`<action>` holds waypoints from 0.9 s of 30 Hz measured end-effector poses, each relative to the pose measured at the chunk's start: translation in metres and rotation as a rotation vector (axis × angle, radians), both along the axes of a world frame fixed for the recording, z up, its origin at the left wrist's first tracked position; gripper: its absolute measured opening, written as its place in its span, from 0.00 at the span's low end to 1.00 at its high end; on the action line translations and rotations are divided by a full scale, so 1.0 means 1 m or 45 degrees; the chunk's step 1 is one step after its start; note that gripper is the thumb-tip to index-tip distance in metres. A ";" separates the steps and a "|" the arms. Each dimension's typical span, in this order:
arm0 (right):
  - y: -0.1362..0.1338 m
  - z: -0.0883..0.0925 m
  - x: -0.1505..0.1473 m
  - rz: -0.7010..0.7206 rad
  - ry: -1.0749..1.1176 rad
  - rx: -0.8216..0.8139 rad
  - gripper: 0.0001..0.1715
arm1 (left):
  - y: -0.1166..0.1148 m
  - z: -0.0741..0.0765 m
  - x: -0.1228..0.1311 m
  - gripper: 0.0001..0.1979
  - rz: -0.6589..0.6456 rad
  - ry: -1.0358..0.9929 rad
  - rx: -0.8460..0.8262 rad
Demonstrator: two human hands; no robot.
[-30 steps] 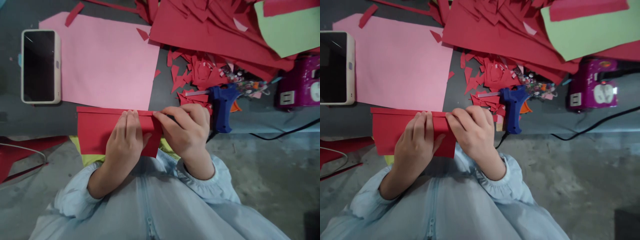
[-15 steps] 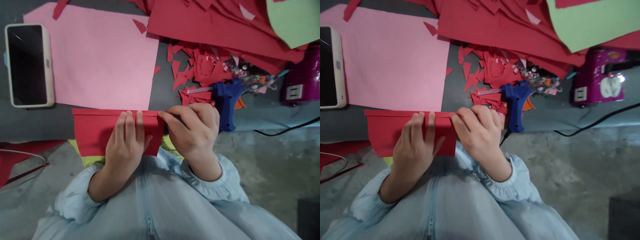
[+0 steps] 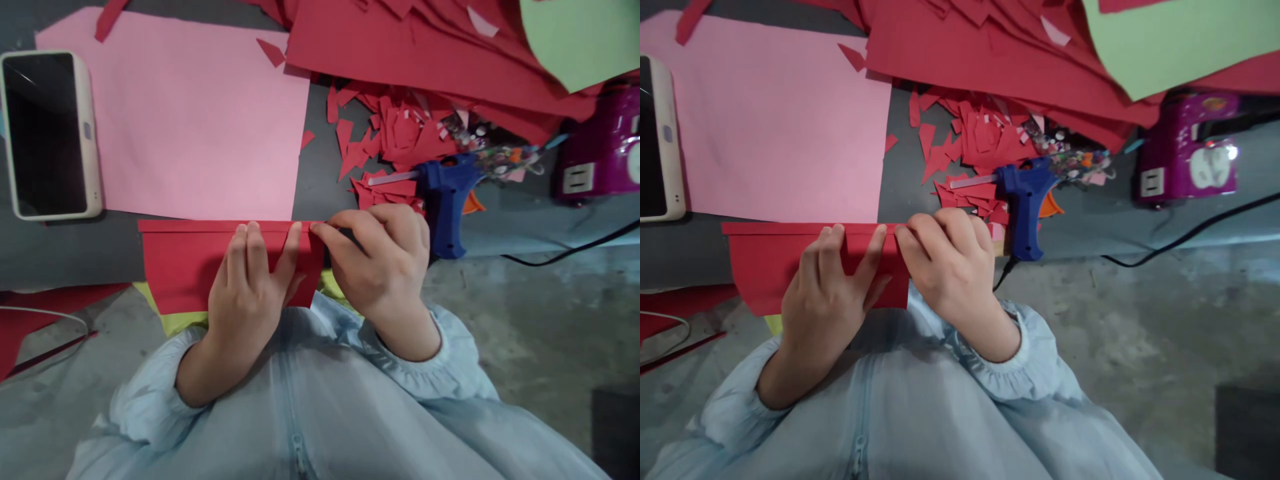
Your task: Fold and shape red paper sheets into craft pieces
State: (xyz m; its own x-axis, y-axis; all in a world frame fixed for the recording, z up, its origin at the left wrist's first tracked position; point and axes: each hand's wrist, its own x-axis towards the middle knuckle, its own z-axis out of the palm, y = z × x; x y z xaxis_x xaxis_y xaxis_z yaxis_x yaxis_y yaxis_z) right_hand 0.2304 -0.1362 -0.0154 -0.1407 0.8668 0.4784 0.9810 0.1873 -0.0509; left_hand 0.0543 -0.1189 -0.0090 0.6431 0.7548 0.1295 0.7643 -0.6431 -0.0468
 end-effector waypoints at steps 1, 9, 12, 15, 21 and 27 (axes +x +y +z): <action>0.000 0.000 0.000 0.000 0.000 0.005 0.08 | 0.000 0.000 0.000 0.29 0.004 -0.001 -0.010; -0.006 0.001 -0.004 -0.047 -0.046 -0.026 0.09 | -0.001 0.000 0.000 0.30 0.020 0.034 -0.030; -0.016 0.006 -0.009 -0.081 -0.116 -0.140 0.11 | -0.001 -0.001 0.000 0.30 0.031 0.028 -0.024; -0.024 0.009 -0.014 -0.129 -0.166 -0.264 0.17 | -0.002 -0.001 0.000 0.30 0.039 0.044 -0.002; -0.026 0.007 -0.021 -0.185 -0.165 -0.312 0.23 | -0.001 0.002 0.001 0.30 0.005 0.105 0.055; -0.028 0.009 -0.023 -0.268 -0.147 -0.302 0.20 | -0.004 0.001 0.004 0.32 0.014 0.134 0.069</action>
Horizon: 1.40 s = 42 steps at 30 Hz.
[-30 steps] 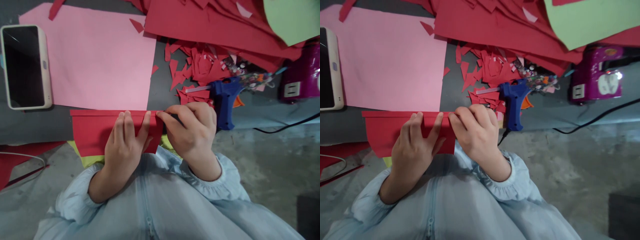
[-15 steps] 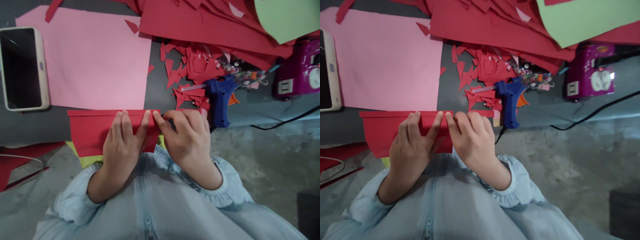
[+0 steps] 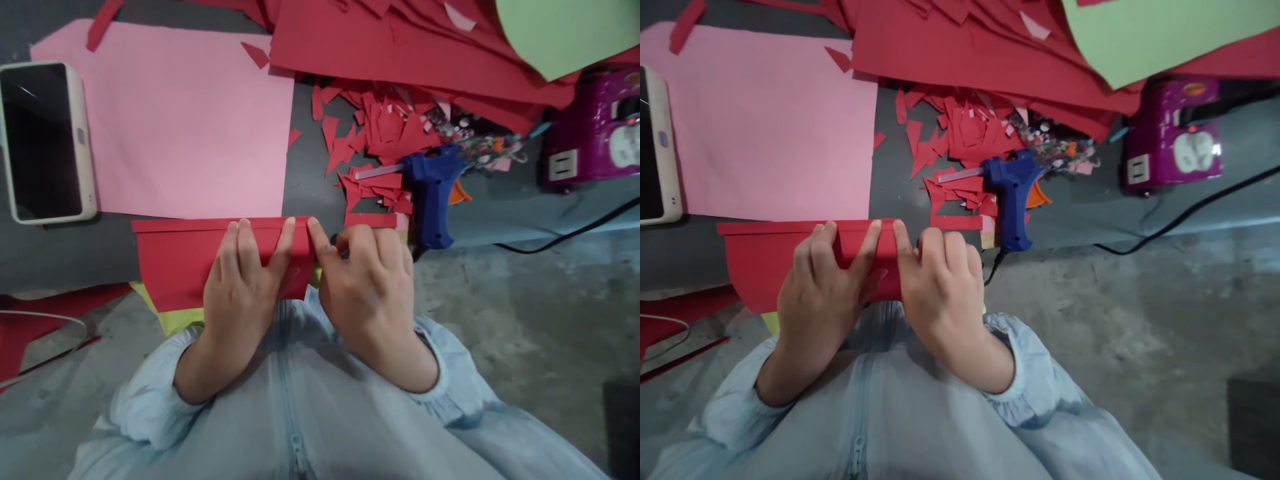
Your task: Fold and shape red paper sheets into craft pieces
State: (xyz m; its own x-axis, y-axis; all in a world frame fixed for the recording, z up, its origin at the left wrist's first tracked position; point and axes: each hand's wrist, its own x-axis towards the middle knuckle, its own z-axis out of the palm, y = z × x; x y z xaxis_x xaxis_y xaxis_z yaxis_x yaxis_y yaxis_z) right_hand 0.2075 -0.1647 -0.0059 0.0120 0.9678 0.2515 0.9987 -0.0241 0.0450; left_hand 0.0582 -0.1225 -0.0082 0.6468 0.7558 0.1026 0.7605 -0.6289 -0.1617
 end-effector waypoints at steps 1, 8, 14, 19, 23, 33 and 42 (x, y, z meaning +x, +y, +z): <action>-0.001 0.000 0.000 -0.002 -0.003 -0.003 0.20 | -0.001 -0.002 0.001 0.32 0.022 -0.015 -0.012; -0.001 -0.003 -0.005 -0.040 -0.021 -0.032 0.20 | -0.010 -0.010 0.008 0.30 0.131 -0.183 -0.057; 0.001 -0.002 -0.007 -0.038 -0.015 0.025 0.19 | -0.009 -0.010 -0.002 0.29 0.131 -0.163 0.059; 0.000 -0.001 -0.007 -0.038 -0.038 0.026 0.19 | 0.001 -0.001 -0.011 0.26 0.252 -0.148 -0.153; -0.002 -0.001 -0.007 -0.013 -0.028 -0.025 0.23 | 0.008 0.008 -0.015 0.26 0.325 -0.052 -0.211; -0.006 0.004 -0.007 -0.001 -0.097 -0.169 0.25 | 0.010 0.001 -0.044 0.25 0.416 -0.078 -0.026; -0.006 0.002 -0.006 0.010 -0.144 -0.186 0.26 | 0.023 0.004 -0.069 0.27 0.499 -0.159 -0.074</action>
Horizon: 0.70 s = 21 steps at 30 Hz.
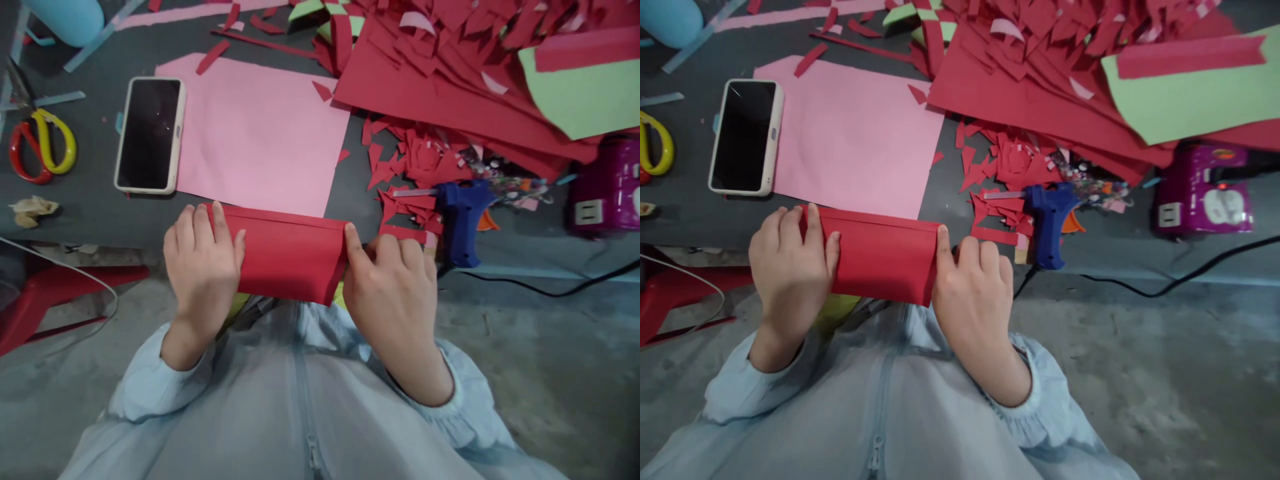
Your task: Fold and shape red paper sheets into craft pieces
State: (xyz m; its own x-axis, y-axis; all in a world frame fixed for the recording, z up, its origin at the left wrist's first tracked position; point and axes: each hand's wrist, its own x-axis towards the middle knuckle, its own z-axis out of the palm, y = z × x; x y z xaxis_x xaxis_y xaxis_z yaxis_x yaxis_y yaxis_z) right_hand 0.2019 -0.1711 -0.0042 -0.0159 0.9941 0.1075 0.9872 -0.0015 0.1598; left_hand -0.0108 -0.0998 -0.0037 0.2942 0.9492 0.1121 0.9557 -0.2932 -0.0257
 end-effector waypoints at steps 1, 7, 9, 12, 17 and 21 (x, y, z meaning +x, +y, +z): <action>0.000 0.000 0.000 -0.003 0.003 -0.001 0.26 | 0.000 0.000 -0.001 0.27 0.001 -0.005 0.004; 0.000 0.001 -0.002 -0.013 0.029 -0.008 0.25 | 0.000 -0.001 -0.001 0.27 -0.033 0.038 0.057; 0.000 0.000 -0.002 -0.007 0.038 -0.007 0.25 | 0.000 -0.002 0.000 0.27 -0.037 0.025 0.081; 0.002 0.000 -0.003 -0.012 0.059 -0.016 0.25 | 0.000 -0.004 0.003 0.29 -0.042 0.037 0.091; 0.004 0.001 -0.004 -0.038 0.097 -0.065 0.25 | -0.008 -0.005 0.029 0.28 -0.098 0.018 0.058; 0.003 0.001 -0.003 -0.012 0.066 -0.052 0.25 | -0.018 -0.004 0.063 0.26 -0.222 -0.062 -0.006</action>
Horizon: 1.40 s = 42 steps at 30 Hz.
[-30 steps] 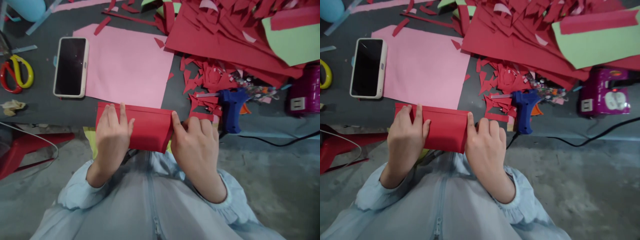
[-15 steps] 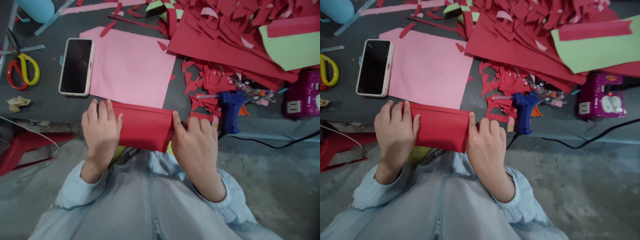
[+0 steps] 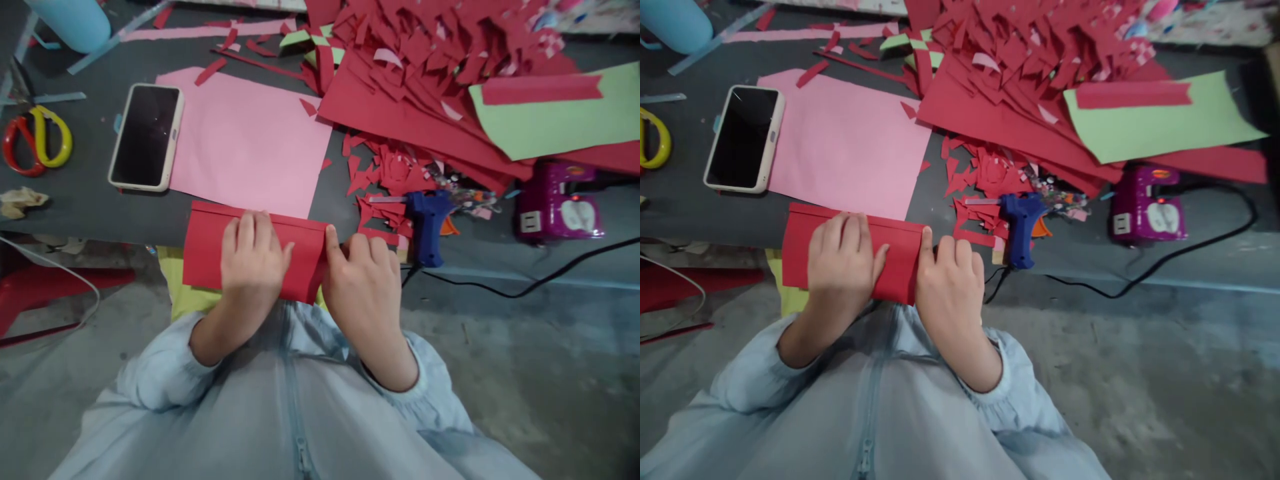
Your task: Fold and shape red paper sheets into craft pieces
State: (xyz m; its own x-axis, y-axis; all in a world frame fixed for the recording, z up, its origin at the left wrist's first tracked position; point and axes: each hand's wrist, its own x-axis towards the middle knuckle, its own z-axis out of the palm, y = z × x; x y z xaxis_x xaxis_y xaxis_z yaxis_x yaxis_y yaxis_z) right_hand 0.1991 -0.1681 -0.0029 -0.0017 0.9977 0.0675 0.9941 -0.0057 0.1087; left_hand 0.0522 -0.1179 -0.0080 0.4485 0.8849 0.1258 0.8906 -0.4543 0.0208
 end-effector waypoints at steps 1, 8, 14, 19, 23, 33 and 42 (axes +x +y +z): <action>0.000 0.000 0.000 0.009 -0.011 0.001 0.25 | -0.002 0.000 0.008 0.25 -0.040 0.003 -0.005; 0.000 -0.001 0.004 0.037 -0.033 0.003 0.23 | -0.007 -0.004 0.038 0.21 -0.317 0.089 -0.023; 0.000 0.000 0.007 0.049 -0.007 -0.021 0.24 | -0.005 -0.003 0.035 0.22 -0.321 0.078 -0.034; -0.001 -0.001 0.007 0.056 0.013 -0.022 0.25 | -0.003 -0.002 0.020 0.22 -0.148 0.006 -0.055; -0.001 -0.001 0.007 0.051 0.034 -0.026 0.26 | -0.001 0.000 0.000 0.23 -0.048 0.033 -0.023; -0.003 -0.006 0.007 0.061 0.007 0.033 0.26 | 0.009 0.003 -0.047 0.25 0.163 0.128 0.018; -0.002 -0.003 0.006 0.040 0.025 -0.020 0.27 | 0.014 0.000 -0.071 0.24 0.223 0.150 0.094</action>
